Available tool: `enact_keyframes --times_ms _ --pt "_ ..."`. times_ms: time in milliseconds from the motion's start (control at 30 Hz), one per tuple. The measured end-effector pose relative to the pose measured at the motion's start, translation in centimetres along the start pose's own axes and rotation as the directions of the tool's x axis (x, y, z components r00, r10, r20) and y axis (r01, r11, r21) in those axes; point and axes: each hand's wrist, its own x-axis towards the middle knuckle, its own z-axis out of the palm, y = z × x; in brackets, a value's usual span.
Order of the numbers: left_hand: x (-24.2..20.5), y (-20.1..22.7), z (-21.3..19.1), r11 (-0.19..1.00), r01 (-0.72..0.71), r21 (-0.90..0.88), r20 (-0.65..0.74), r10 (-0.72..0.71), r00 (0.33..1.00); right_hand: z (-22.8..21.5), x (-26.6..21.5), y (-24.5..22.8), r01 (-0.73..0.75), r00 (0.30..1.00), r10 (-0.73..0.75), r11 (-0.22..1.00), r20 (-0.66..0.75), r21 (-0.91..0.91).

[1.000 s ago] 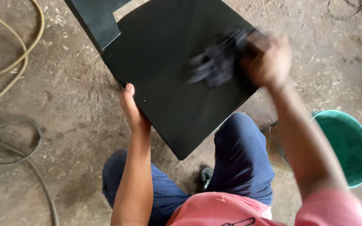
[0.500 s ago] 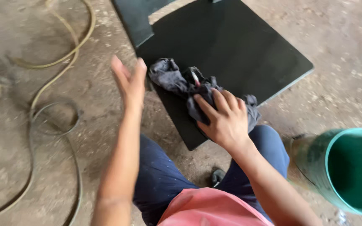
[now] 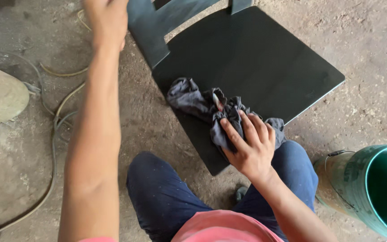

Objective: The person wipes down a black wooden chair with a dark cloth, cleaning the backrest, the seat, and each of the four legs individually.

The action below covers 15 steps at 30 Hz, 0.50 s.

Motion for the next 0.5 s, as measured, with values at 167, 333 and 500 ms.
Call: enact_keyframes --times_ms 167,333,500 --pt "-5.7 5.3 -6.0 0.998 -0.031 0.060 -0.186 0.041 0.982 0.3 0.0 0.4 0.058 0.996 -0.048 0.986 -0.070 0.157" --pt "-9.8 10.0 -8.1 0.971 -0.054 0.233 -0.338 0.133 0.932 2.2 2.1 3.4 0.182 0.983 -0.183 0.954 -0.021 0.236" --pt "-10.2 9.9 -8.2 0.920 -0.056 0.388 -0.326 0.194 0.925 6.1 7.1 9.7 0.276 0.955 -0.293 0.934 0.042 0.227"
